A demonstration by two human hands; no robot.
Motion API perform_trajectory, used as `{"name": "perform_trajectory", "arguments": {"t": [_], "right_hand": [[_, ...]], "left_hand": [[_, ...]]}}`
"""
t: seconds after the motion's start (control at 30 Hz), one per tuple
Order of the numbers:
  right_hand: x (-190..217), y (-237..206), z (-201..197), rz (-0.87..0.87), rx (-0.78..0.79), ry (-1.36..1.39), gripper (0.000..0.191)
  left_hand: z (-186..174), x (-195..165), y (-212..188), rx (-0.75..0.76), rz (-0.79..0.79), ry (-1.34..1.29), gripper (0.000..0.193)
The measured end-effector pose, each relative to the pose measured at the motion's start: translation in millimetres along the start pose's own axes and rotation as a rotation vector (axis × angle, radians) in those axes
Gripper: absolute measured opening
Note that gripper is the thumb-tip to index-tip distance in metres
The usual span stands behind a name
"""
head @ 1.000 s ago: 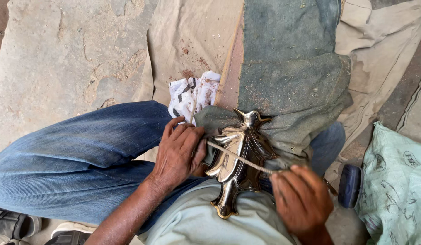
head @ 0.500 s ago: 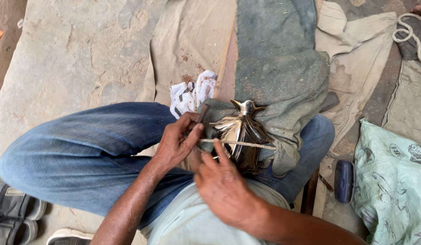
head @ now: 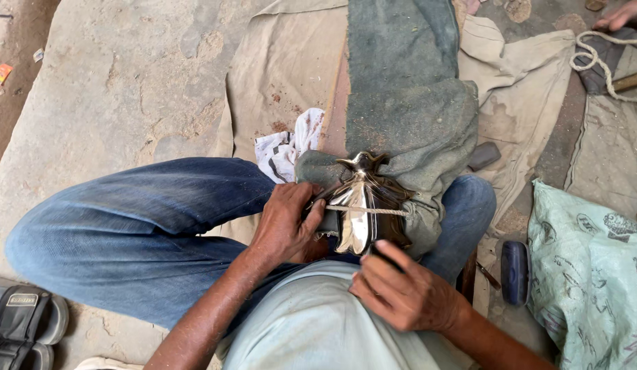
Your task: The person sits cross-legged and uses a small metal tool to scrape and polish a shiny, dark metallic object with gold accents. They rotate the object to access different surfaces and later use a wooden stick to rub the surface.
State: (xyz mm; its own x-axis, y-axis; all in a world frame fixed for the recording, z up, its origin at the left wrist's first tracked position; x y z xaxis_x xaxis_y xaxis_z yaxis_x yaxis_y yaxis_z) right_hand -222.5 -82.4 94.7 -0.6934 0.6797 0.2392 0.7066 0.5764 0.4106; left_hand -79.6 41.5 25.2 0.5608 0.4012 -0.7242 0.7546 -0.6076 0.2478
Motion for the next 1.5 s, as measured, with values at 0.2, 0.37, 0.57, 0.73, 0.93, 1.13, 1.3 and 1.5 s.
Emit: {"name": "perform_trajectory", "arguments": {"t": [0.2,0.37,0.57,0.73,0.93,1.13,1.3,1.5], "right_hand": [[-33,-86,36,0.972,-0.170,0.111,0.058],[-48,-135,97,1.429,-0.182,0.810,0.024],[-47,-129,96,1.421,-0.342,1.638,0.028],[-12,-70,76,1.297,-0.334,2.343,0.030],[-11,-49,102,1.520,-0.260,2.060,0.024],[-18,-76,108,1.444,-0.381,2.169,0.028],[-12,-63,96,1.163,-0.148,2.555,0.028],[-27,-13,111,0.711,-0.179,2.694,0.026]], "left_hand": [[12,-8,-1,0.054,-0.023,0.128,0.014],[19,-17,-1,0.070,-0.061,0.154,0.013],[-6,-28,-9,-0.183,-0.032,-0.005,0.020],[-1,-16,9,-0.327,-0.135,-0.344,0.024],[-8,-4,39,-0.473,-0.126,-0.605,0.020],[-30,-46,1,-0.591,0.234,-0.091,0.013],[-23,-42,6,-0.390,0.187,-0.023,0.018],[-2,-33,52,-0.254,-0.009,-0.771,0.017]]}}
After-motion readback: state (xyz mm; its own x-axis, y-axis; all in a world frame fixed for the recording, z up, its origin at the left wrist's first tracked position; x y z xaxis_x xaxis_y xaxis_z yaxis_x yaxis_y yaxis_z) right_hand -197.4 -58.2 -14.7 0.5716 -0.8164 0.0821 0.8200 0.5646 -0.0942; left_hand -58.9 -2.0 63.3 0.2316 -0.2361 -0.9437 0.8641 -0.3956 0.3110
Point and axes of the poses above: each hand's wrist, its own y-axis towards the middle knuckle, its own z-axis out of the palm, x = y × z, the point moved 8 cm from there along y, towards the middle knuckle, and after that the axes turned 5 degrees about z, right-handed, at the moved point
